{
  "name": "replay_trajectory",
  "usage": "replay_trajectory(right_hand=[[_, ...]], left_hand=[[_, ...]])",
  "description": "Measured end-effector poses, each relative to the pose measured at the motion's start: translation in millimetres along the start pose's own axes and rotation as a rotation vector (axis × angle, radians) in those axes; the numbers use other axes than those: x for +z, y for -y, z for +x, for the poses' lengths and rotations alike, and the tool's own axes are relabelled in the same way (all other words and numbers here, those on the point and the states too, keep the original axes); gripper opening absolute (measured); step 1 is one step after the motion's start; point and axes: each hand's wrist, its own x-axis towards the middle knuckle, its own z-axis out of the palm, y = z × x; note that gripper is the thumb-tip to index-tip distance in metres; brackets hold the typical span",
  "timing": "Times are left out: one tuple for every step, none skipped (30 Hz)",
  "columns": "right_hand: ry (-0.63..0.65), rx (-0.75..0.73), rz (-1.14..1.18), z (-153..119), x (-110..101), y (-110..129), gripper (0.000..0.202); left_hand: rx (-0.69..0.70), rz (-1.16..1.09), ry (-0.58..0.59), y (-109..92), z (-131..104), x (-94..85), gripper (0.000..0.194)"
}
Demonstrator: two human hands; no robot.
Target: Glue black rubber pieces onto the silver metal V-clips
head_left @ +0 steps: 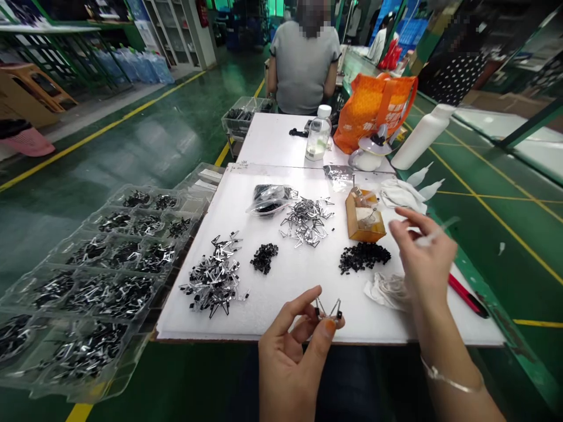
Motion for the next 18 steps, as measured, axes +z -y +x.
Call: replay_trajectory(right_hand=[[0.056, -0.031, -0.038, 15.4, 3.2, -0.5, 0.045], [0.099, -0.062, -0.07, 27.6, 6.4, -0.1, 0.04], [0.134, -0.096, -0.102, 36.3, 9.1, 0.7, 0.034], [0.156, -0.131, -0.134, 42.0, 11.1, 1.6, 0.029], [0.159, -0.164, -0.163, 45.2, 12.3, 2.2, 0.026], [0.155, -0.192, -0.188, 46.3, 12.5, 2.7, 0.025], [0.148, -0.215, -0.208, 45.7, 11.6, 3.2, 0.024], [0.138, -0.235, -0.224, 43.6, 9.8, 4.3, 0.024], [0.109, -0.252, -0.234, 39.9, 7.2, 6.4, 0.026], [0.054, -0.269, -0.238, 34.4, 4.0, 10.0, 0.027], [-0.025, -0.286, -0.242, 27.1, 0.4, 15.4, 0.03], [-0.126, -0.295, -0.212, 18.0, -3.3, 22.5, 0.033], [-0.217, -0.29, -0.151, 7.4, -7.1, 31.0, 0.035], [-0.271, -0.267, -0.061, -4.3, -10.9, 40.4, 0.036], [-0.297, -0.202, 0.146, -16.4, -14.5, 49.8, 0.032], [-0.218, -0.121, 0.309, -28.1, -17.8, 58.4, 0.03], [-0.129, -0.053, 0.396, -38.8, -20.8, 65.7, 0.028], [-0.064, -0.003, 0.45, -47.8, -23.3, 71.2, 0.027]], left_hand=[[0.011, -0.001, -0.007, -0.5, 0.1, -0.5, 0.039], [0.027, 0.003, -0.013, -0.5, 0.2, -1.5, 0.04], [0.043, 0.012, -0.018, -0.1, 0.6, -2.8, 0.041], [0.06, 0.023, -0.024, 0.7, 1.0, -4.5, 0.043], [0.075, 0.038, -0.032, 1.9, 1.6, -6.5, 0.044], [0.091, 0.053, -0.04, 3.3, 2.2, -8.6, 0.045], [0.11, 0.069, -0.048, 4.9, 2.7, -10.7, 0.045], [0.135, 0.084, -0.053, 6.4, 3.0, -12.4, 0.043], [0.167, 0.098, -0.056, 7.8, 3.0, -13.5, 0.041], [0.203, 0.111, -0.055, 8.9, 2.7, -14.0, 0.036], [0.244, 0.122, -0.05, 9.6, 2.1, -13.8, 0.032], [0.286, 0.133, -0.044, 10.0, 1.2, -12.9, 0.026], [0.325, 0.144, -0.038, 10.0, 0.2, -11.5, 0.022], [0.359, 0.156, -0.032, 9.8, -0.9, -9.8, 0.021], [0.388, 0.169, -0.027, 9.5, -1.9, -8.0, 0.023], [0.411, 0.181, -0.022, 9.2, -2.8, -6.3, 0.026], [0.431, 0.191, -0.017, 9.1, -3.5, -4.9, 0.029], [0.447, 0.198, -0.013, 9.1, -3.9, -3.8, 0.031]])
